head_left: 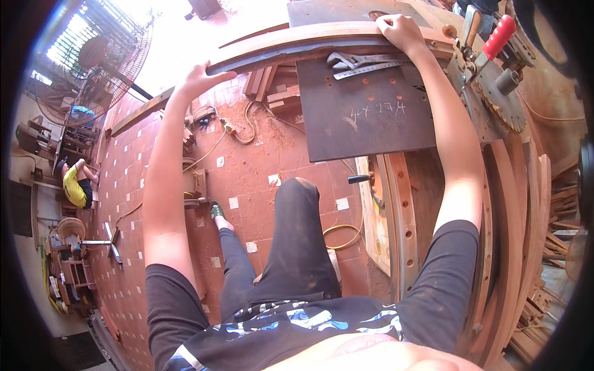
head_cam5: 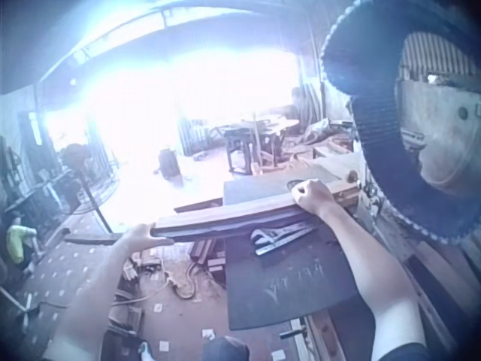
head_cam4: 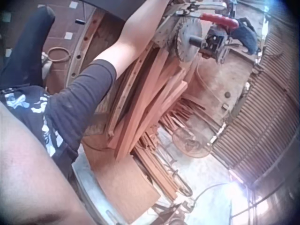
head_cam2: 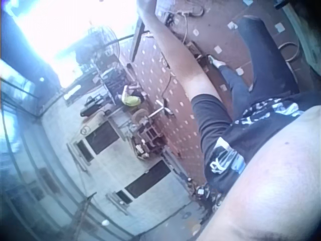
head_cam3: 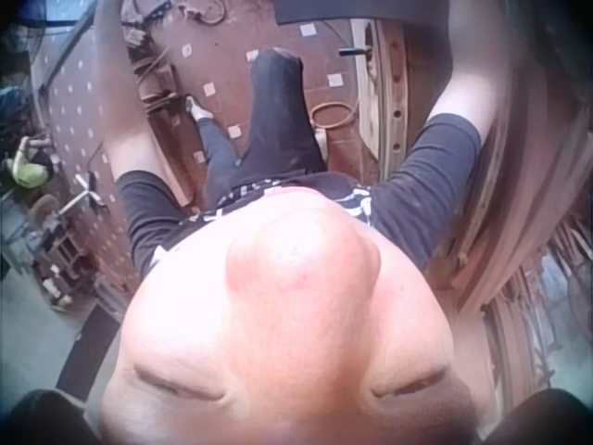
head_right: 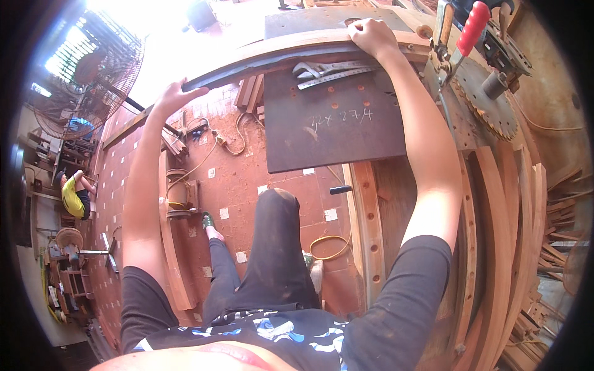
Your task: The person repeatedly rubs a long, curved wooden piece against a metal surface on a workbench. The action is performed with both hands, moving the wood back and forth in a repetitive motion to smooth its surface.
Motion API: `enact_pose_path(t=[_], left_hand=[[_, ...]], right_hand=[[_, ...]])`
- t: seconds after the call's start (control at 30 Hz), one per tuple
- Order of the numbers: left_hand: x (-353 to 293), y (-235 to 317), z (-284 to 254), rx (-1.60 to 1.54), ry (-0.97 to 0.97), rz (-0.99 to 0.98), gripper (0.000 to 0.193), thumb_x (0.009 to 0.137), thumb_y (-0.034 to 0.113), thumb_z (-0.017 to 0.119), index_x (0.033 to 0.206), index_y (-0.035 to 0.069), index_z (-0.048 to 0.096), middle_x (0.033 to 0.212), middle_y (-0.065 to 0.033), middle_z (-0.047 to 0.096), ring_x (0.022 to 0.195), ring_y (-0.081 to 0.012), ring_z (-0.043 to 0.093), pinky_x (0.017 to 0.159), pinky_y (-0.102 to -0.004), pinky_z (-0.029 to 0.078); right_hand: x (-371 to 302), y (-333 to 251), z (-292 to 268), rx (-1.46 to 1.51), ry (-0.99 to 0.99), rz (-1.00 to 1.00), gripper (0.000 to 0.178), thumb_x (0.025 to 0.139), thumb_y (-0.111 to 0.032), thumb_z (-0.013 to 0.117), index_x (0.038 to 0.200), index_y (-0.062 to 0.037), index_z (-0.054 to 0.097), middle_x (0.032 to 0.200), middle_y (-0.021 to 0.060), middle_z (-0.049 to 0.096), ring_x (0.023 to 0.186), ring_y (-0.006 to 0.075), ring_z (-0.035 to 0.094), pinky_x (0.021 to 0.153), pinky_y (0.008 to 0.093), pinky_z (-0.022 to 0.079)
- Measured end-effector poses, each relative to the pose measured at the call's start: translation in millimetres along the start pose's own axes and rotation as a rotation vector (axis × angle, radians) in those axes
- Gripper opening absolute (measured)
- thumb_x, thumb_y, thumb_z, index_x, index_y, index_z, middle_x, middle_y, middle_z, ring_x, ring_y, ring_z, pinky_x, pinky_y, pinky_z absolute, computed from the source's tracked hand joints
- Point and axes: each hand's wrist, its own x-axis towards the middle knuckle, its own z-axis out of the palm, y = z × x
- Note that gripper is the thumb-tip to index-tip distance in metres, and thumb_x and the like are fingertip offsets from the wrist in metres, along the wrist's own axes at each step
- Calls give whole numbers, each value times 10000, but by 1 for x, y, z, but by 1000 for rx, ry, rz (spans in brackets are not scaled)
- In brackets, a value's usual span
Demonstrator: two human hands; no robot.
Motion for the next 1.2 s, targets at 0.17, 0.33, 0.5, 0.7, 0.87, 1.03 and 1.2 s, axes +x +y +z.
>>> enact_pose_path(t=[0.17,0.33,0.5,0.7,0.87,1.03,1.2], left_hand=[[10,7,-1,-68,-88,-20,1142,675,702,817,1410,-105,484,977,-137,683,877,-180,651,803,-317,531],[14,3,-4,9,-179,-39,779,749,650,804,1138,16,571,871,-66,649,782,-124,612,725,-261,524],[24,3,-4,80,-335,-130,842,688,813,730,997,38,614,833,-57,634,766,-122,586,717,-259,504],[27,4,1,158,-203,-148,794,604,931,680,596,154,518,611,-7,503,606,-136,494,589,-268,392],[24,8,5,142,-175,-104,770,614,898,706,635,145,548,576,2,513,549,-140,514,549,-284,420],[17,25,-8,-7,-465,-145,1070,759,783,683,1460,5,461,1312,-171,465,1214,-292,458,1003,-382,383],[-4,25,-4,26,-67,-69,868,644,738,820,1027,-17,628,745,-73,652,664,-157,649,599,-302,524]], right_hand=[[3,10,0,-32,-6,51,363,889,-414,546,1055,-214,801,1080,146,754,1041,339,703,955,423,533],[-9,-13,-2,31,122,125,270,853,-312,610,841,-111,790,901,173,746,872,354,725,820,458,542],[-11,-8,-2,82,69,67,296,890,-320,596,920,-96,787,965,188,747,945,359,716,878,449,535],[-1,12,17,-61,52,5,431,908,-457,529,1198,-232,754,1210,152,715,1150,342,666,1047,414,496],[-8,5,16,-9,62,45,424,922,-437,520,1195,-206,747,1199,147,719,1162,344,654,1039,420,490],[-12,13,17,-2,79,28,398,928,-413,540,1183,-192,750,1208,141,716,1154,346,656,1019,424,499],[-19,9,10,36,23,3,399,945,-404,557,1175,-135,742,1219,160,708,1153,355,654,1006,432,499]])
